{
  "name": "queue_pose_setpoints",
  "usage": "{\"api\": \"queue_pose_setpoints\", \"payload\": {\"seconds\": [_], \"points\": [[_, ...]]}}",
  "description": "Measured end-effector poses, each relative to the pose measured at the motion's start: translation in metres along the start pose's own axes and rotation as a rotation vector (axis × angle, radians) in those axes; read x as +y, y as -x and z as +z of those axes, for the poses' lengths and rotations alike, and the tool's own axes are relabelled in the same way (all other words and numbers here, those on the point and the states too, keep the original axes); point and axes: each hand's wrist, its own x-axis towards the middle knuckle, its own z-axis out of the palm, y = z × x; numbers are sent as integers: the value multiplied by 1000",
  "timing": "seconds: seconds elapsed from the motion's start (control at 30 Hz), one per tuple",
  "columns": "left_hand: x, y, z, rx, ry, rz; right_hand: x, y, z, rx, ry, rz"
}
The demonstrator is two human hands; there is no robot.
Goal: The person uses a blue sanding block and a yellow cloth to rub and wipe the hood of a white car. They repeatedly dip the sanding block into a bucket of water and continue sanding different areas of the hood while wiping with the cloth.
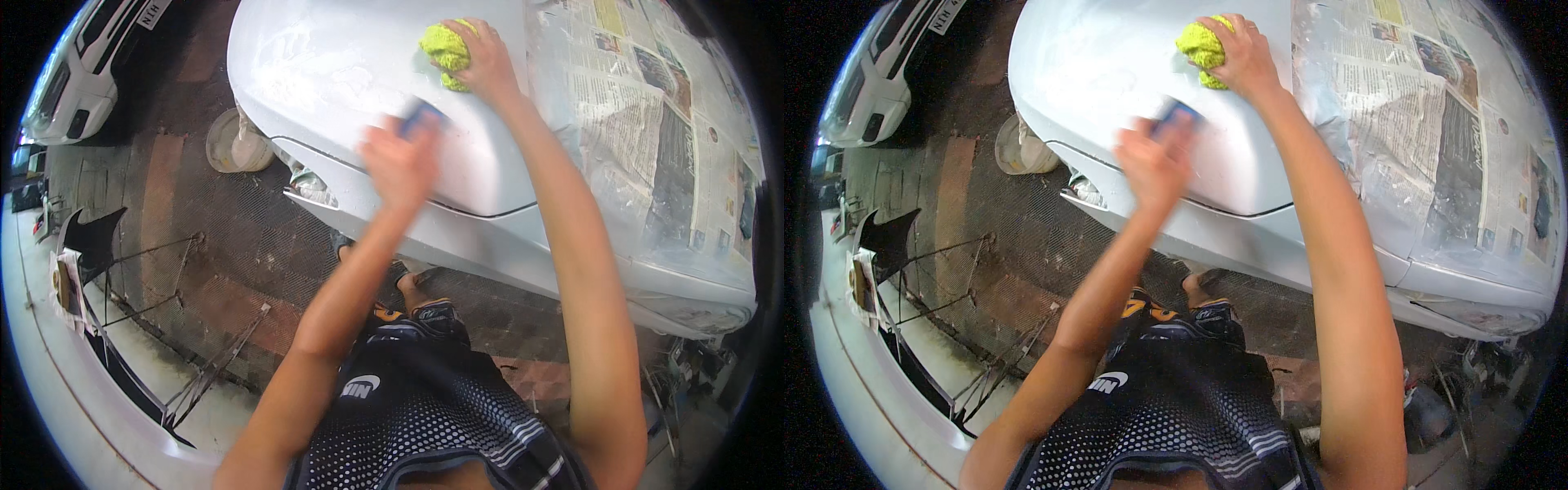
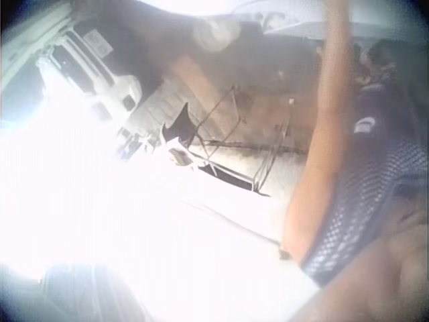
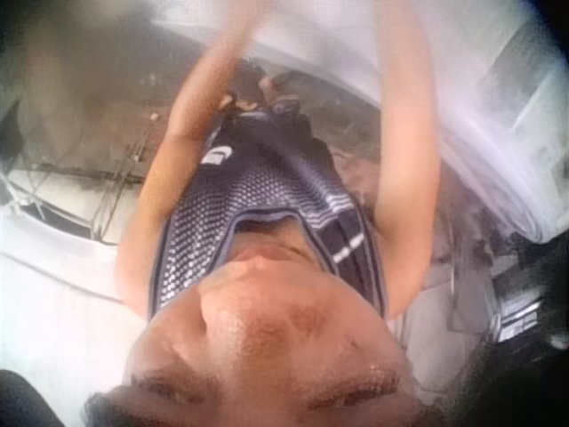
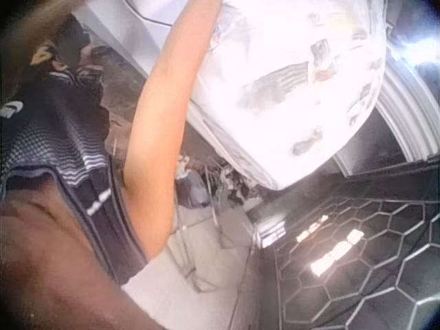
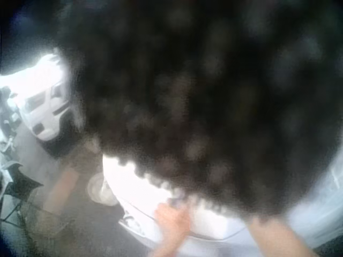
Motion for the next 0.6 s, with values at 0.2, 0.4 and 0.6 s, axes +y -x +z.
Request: {"api": "queue_pose_setpoints", "payload": {"seconds": [0.2, 0.4, 0.6], "points": [[-164, -41, 15, -123, -214, -254, 5, 4, -4, 57, 28, -69], [-10, 5, 27, 46, -142, 80, 32, 10, 1, -31, 42, -64], [-108, -47, 16, 11, -267, 72, 27, -3, -21, -140, -89, -78]]}}
